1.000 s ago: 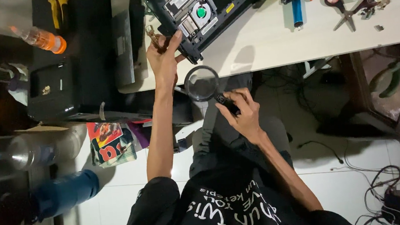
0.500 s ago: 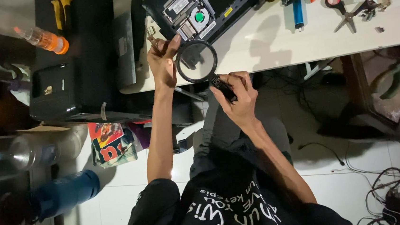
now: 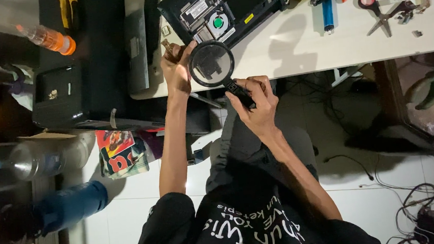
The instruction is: The person is performing a detailed repair and disassembly of a laptop motherboard, involving unscrewing components and inspecting them.
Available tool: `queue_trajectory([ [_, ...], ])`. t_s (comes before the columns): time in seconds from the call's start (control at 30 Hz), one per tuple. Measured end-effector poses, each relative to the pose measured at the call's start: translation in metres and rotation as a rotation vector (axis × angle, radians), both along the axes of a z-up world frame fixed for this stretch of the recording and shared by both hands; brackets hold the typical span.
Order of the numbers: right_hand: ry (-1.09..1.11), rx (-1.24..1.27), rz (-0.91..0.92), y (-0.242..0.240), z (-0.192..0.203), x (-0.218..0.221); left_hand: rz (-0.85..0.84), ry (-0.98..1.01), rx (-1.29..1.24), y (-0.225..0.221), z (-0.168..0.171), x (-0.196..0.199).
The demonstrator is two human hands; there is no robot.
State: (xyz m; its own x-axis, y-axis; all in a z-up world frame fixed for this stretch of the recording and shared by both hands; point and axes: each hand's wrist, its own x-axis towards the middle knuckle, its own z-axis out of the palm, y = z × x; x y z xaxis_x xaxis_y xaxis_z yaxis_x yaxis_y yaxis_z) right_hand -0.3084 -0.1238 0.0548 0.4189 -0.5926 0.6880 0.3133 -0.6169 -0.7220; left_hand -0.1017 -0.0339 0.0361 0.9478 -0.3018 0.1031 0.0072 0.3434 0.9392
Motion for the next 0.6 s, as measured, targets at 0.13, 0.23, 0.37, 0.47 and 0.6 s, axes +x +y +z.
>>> queue_trajectory([
  [0.13,-0.005,-0.01,0.005,0.0,0.0,0.0,0.045,-0.024,0.031,-0.001,-0.01,0.007],
  [0.23,-0.005,-0.012,0.001,0.001,-0.006,0.0,0.045,-0.038,0.046,0.002,-0.017,0.015],
  [0.37,-0.025,0.007,0.018,0.001,-0.003,0.001,0.064,-0.038,0.056,0.003,-0.005,0.015],
  [0.47,0.0,0.023,0.036,0.005,-0.007,0.002,0.017,-0.053,0.08,0.01,-0.001,0.022],
  [0.6,-0.004,0.058,0.051,0.008,-0.008,0.005,0.014,-0.246,0.219,0.007,0.03,0.006],
])
